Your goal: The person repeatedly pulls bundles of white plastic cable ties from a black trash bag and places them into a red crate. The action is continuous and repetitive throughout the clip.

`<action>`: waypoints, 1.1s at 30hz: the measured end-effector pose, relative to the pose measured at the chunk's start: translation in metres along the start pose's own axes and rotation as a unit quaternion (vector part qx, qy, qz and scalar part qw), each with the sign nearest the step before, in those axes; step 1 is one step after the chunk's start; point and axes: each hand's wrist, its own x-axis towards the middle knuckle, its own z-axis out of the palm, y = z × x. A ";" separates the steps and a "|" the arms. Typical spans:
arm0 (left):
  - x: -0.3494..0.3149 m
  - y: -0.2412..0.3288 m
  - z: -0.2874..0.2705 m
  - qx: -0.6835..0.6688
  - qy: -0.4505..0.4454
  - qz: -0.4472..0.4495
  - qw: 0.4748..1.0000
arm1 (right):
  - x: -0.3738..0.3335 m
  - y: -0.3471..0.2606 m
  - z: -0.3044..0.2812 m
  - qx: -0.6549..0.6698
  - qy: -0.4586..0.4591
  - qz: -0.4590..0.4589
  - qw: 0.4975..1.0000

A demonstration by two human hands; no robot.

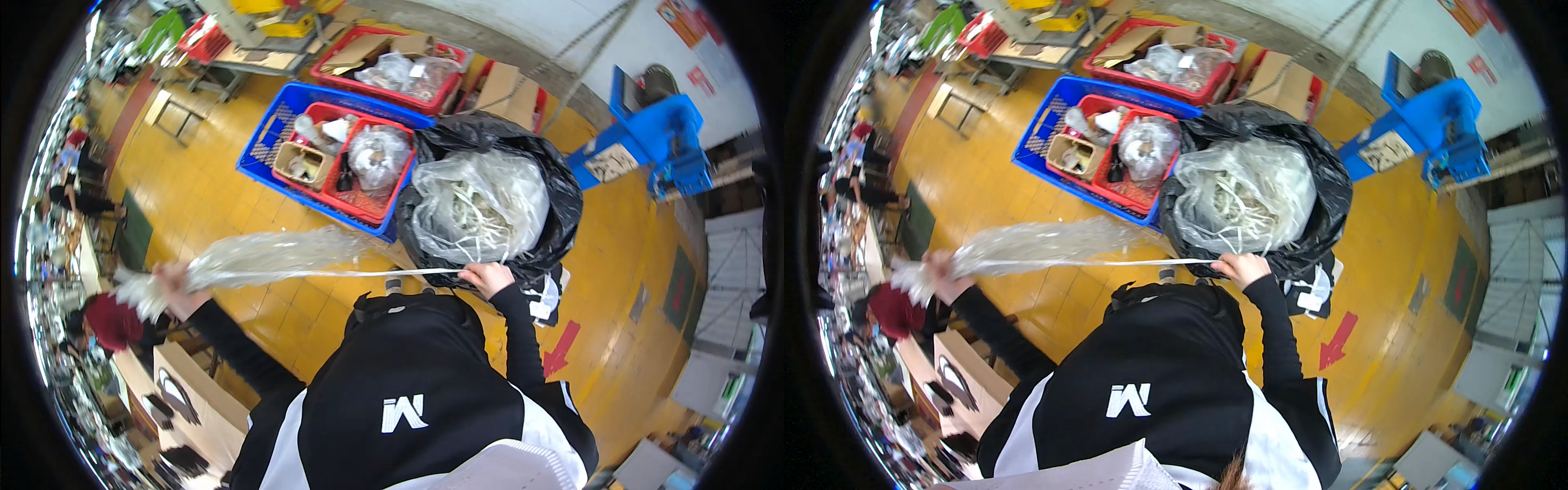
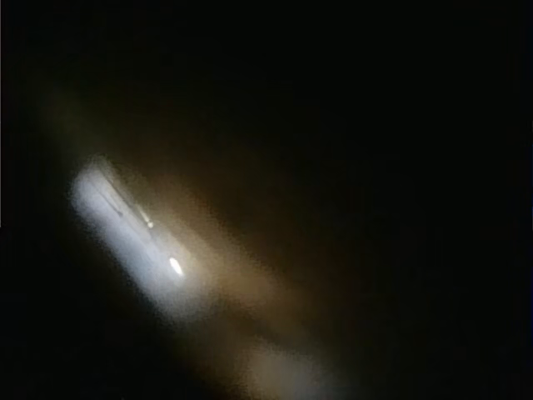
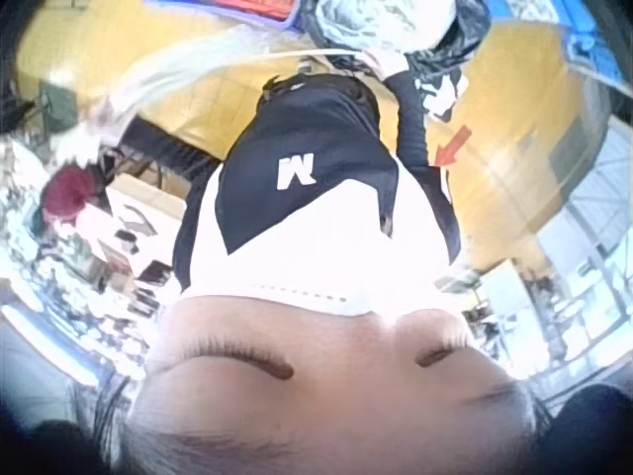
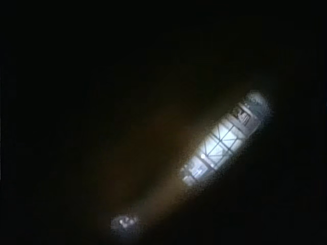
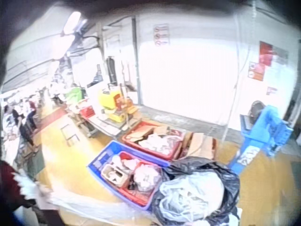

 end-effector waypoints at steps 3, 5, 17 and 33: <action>0.023 0.067 -0.056 0.178 0.136 0.191 0.956 | -0.001 0.015 -0.008 -0.002 0.041 0.012 0.999; 0.011 0.094 -0.033 0.303 0.196 0.324 0.874 | -0.002 0.036 -0.005 0.015 0.058 0.039 0.997; -0.025 0.111 0.051 0.230 0.247 0.342 0.877 | 0.130 0.181 0.072 0.041 0.188 0.113 0.975; -0.067 0.039 0.022 0.127 0.109 0.075 0.983 | 0.148 0.220 0.133 -0.052 -0.093 0.362 0.926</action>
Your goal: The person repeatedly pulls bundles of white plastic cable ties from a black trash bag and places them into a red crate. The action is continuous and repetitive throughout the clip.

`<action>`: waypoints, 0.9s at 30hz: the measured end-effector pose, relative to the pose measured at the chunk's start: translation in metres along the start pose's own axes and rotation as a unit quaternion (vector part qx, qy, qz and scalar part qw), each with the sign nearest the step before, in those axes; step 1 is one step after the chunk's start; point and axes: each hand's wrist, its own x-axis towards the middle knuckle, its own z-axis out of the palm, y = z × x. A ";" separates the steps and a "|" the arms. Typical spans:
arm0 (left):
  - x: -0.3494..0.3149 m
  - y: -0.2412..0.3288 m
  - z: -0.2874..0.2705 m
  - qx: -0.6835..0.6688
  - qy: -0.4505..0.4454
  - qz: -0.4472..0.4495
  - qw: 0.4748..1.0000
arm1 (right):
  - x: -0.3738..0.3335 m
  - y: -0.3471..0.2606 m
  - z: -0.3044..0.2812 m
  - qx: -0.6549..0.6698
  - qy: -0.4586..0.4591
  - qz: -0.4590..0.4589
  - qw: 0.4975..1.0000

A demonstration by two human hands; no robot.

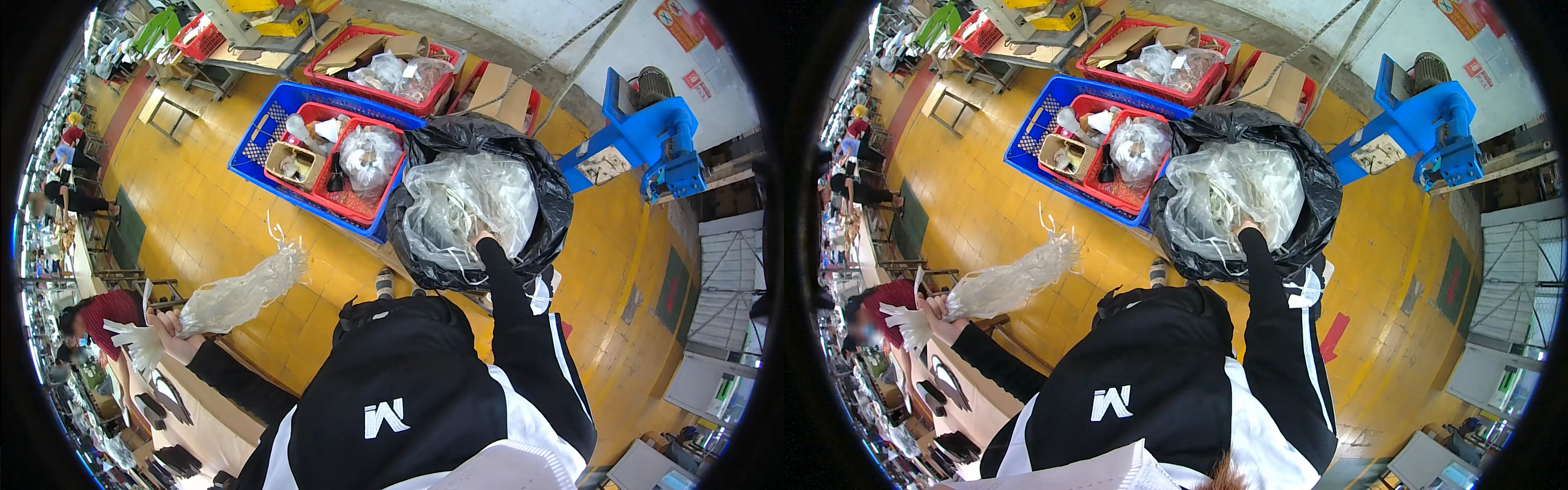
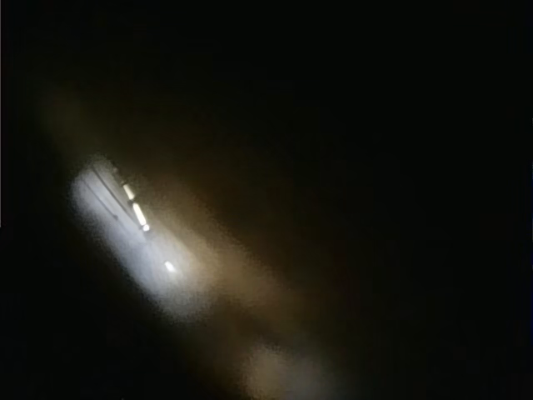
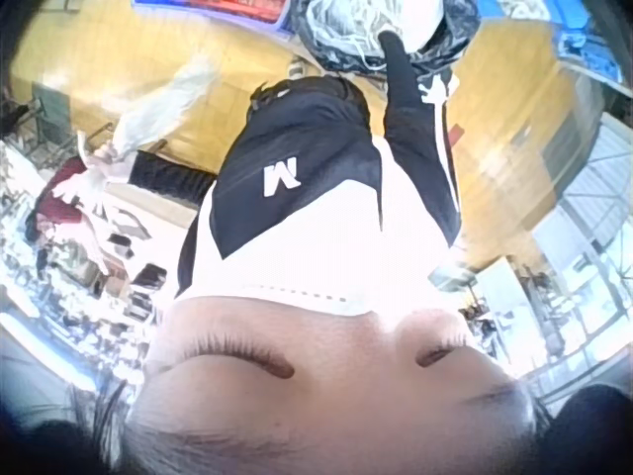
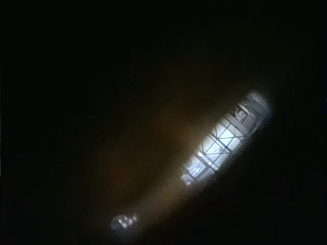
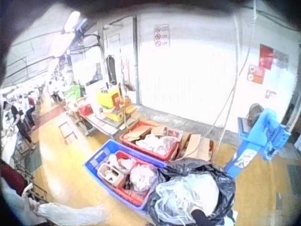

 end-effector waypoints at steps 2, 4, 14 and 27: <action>-0.010 0.010 0.001 0.016 0.032 0.003 0.999 | -0.018 -0.022 -0.012 -0.011 -0.047 -0.027 0.998; -0.010 0.007 0.003 0.016 0.023 -0.007 1.000 | -0.016 -0.018 -0.011 -0.015 -0.047 -0.043 0.998; -0.002 -0.002 0.015 -0.028 -0.041 -0.030 0.998 | 0.010 0.010 0.013 0.160 0.258 0.000 0.953; -0.009 0.025 0.024 0.035 0.019 -0.040 0.998 | 0.051 -0.024 -0.006 0.058 -0.037 0.029 0.997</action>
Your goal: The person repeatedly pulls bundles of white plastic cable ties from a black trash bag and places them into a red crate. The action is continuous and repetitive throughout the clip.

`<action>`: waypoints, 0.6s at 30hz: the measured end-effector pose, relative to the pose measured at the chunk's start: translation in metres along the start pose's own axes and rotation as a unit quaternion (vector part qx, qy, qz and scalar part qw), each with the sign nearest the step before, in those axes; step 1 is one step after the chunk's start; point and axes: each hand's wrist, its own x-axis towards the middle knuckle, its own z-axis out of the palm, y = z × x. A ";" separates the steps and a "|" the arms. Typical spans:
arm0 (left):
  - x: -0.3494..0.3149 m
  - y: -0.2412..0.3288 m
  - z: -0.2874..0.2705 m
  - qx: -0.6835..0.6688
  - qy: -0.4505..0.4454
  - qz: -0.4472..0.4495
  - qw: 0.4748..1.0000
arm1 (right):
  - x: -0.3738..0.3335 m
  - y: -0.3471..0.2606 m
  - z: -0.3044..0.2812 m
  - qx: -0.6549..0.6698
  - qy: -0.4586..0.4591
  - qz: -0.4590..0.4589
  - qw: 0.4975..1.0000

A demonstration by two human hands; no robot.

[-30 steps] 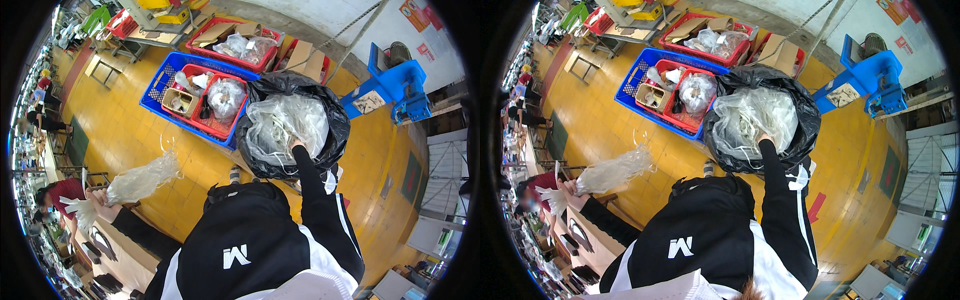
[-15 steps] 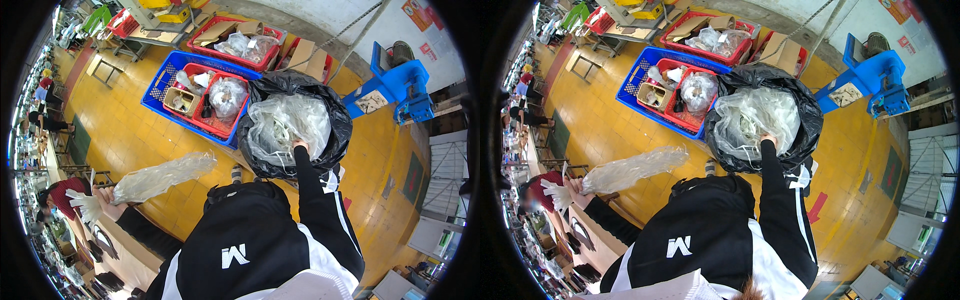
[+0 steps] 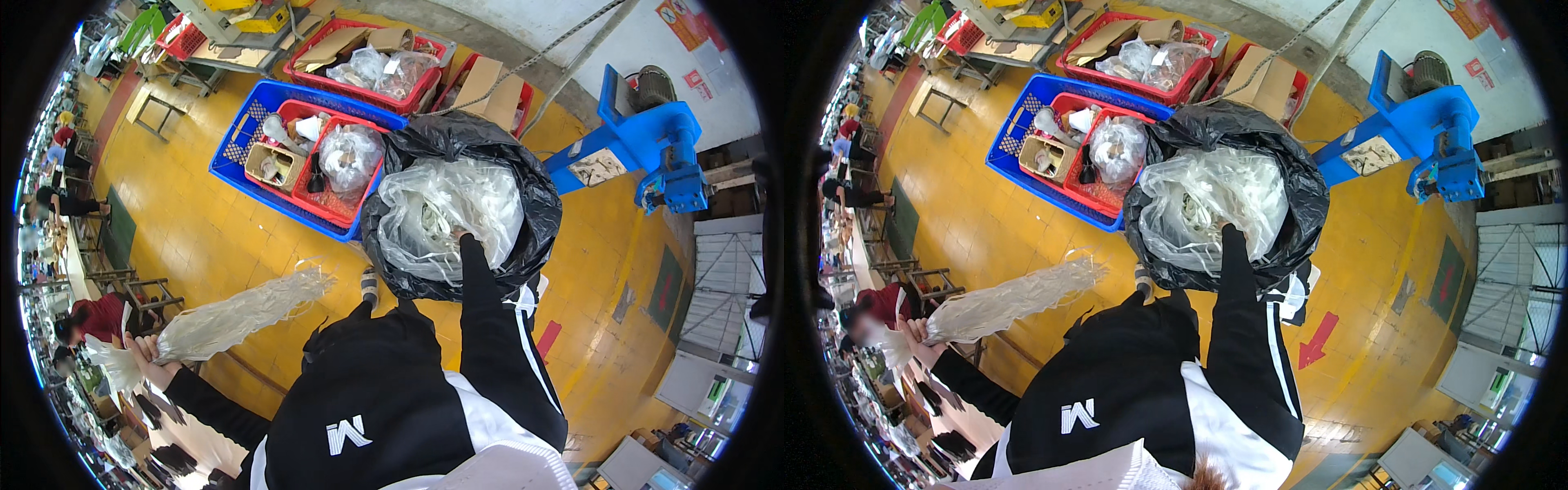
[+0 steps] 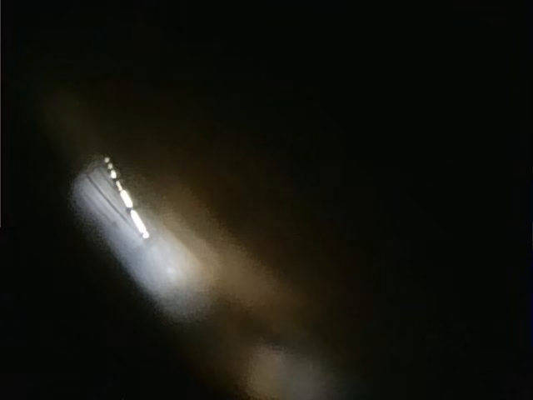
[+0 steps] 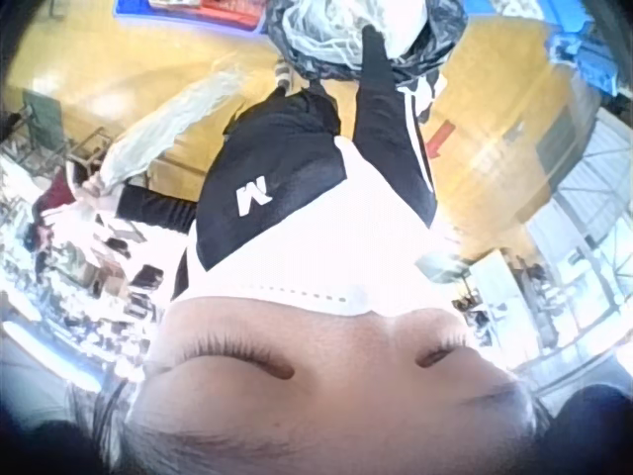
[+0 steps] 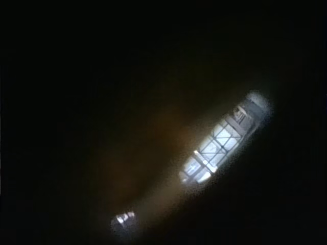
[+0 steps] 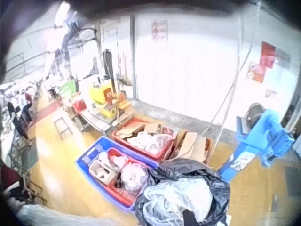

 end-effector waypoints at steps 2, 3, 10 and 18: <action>0.002 0.002 -0.006 0.001 -0.025 -0.009 1.000 | -0.003 -0.003 0.001 -0.015 -0.034 0.017 0.999; 0.001 0.005 -0.002 -0.007 -0.022 -0.012 1.000 | -0.006 -0.005 0.001 -0.022 -0.046 0.025 0.998; -0.002 0.003 -0.005 -0.008 -0.040 -0.023 0.999 | -0.076 -0.028 -0.009 0.002 0.050 -0.002 0.999; 0.022 -0.047 0.005 -0.102 -0.072 -0.082 0.989 | -0.149 0.008 -0.062 0.168 0.378 -0.171 0.894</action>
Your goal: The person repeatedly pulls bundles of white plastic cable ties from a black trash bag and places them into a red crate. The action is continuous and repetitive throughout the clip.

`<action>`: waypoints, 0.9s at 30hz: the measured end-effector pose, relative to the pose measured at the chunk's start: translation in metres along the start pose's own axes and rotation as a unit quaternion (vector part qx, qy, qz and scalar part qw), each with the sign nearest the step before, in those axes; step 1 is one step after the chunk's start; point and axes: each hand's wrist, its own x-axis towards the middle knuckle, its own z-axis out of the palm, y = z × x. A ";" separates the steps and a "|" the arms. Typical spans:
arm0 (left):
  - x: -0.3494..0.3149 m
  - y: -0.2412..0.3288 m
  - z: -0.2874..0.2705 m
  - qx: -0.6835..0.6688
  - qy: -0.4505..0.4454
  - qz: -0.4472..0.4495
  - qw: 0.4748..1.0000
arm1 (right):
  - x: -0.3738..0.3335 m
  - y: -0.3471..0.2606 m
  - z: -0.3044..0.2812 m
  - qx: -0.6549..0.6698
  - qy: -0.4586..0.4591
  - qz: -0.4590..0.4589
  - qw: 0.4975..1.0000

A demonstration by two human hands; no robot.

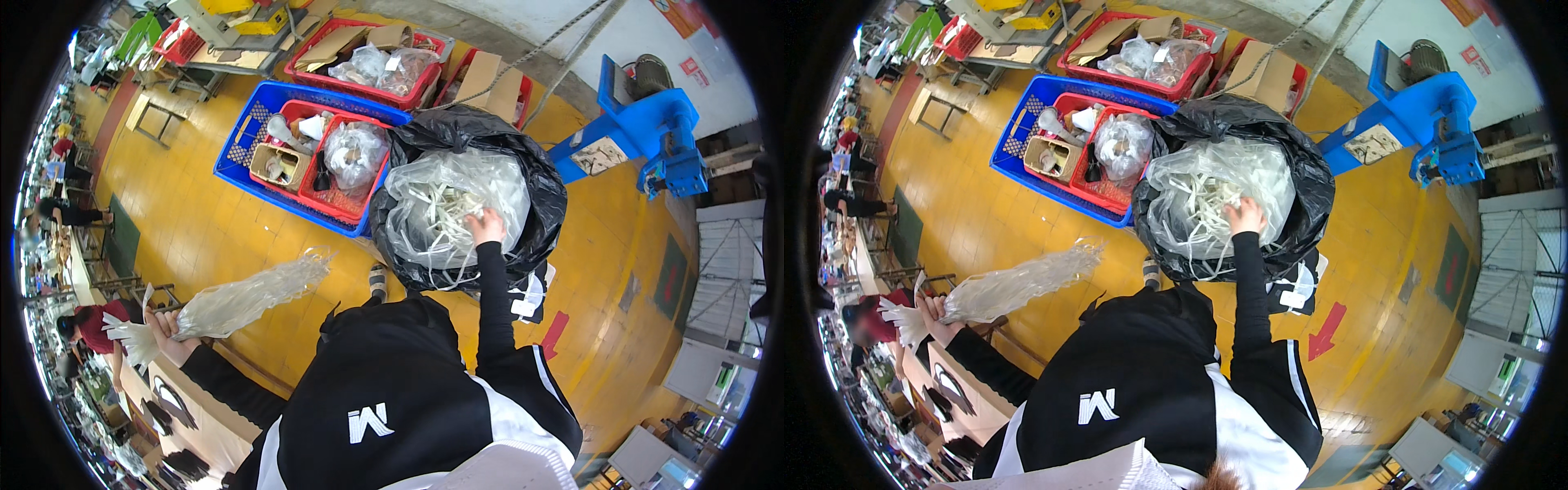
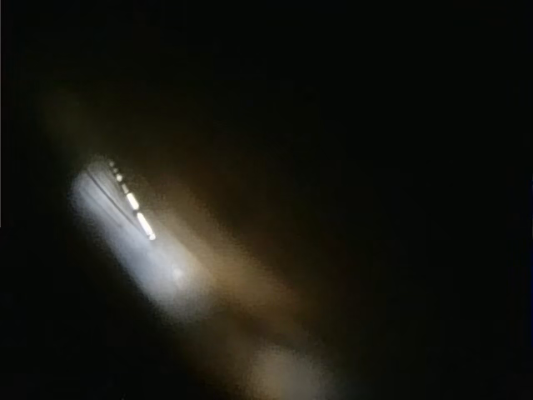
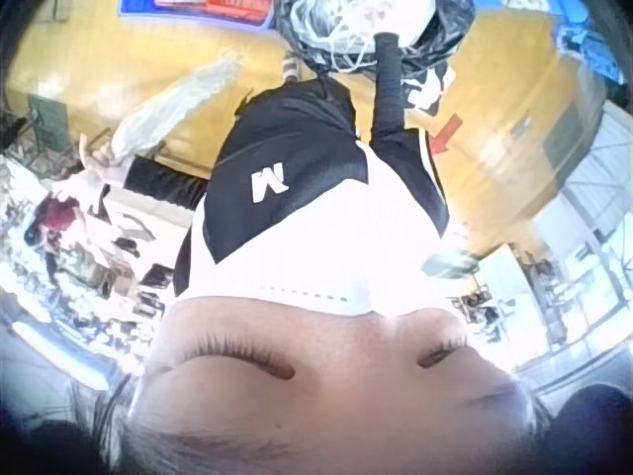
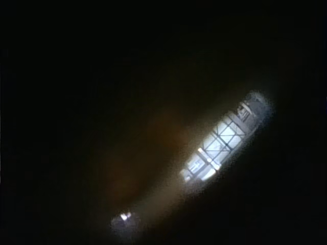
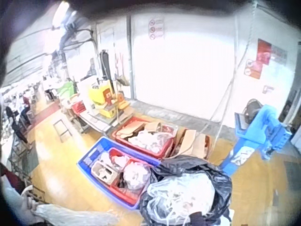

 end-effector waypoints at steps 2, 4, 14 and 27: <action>0.000 -0.005 -0.003 0.003 -0.014 0.012 1.000 | 0.014 -0.029 -0.047 0.041 -0.065 0.037 0.996; 0.017 -0.029 0.014 0.001 -0.029 -0.015 0.999 | 0.012 -0.029 -0.085 0.148 0.053 -0.054 0.986; 0.007 -0.073 0.054 0.045 -0.053 -0.070 0.995 | -0.026 -0.032 -0.057 -0.065 -0.104 -0.035 0.992; -0.025 -0.086 0.050 0.080 -0.062 -0.154 0.983 | -0.061 -0.097 -0.099 0.179 0.120 -0.091 0.972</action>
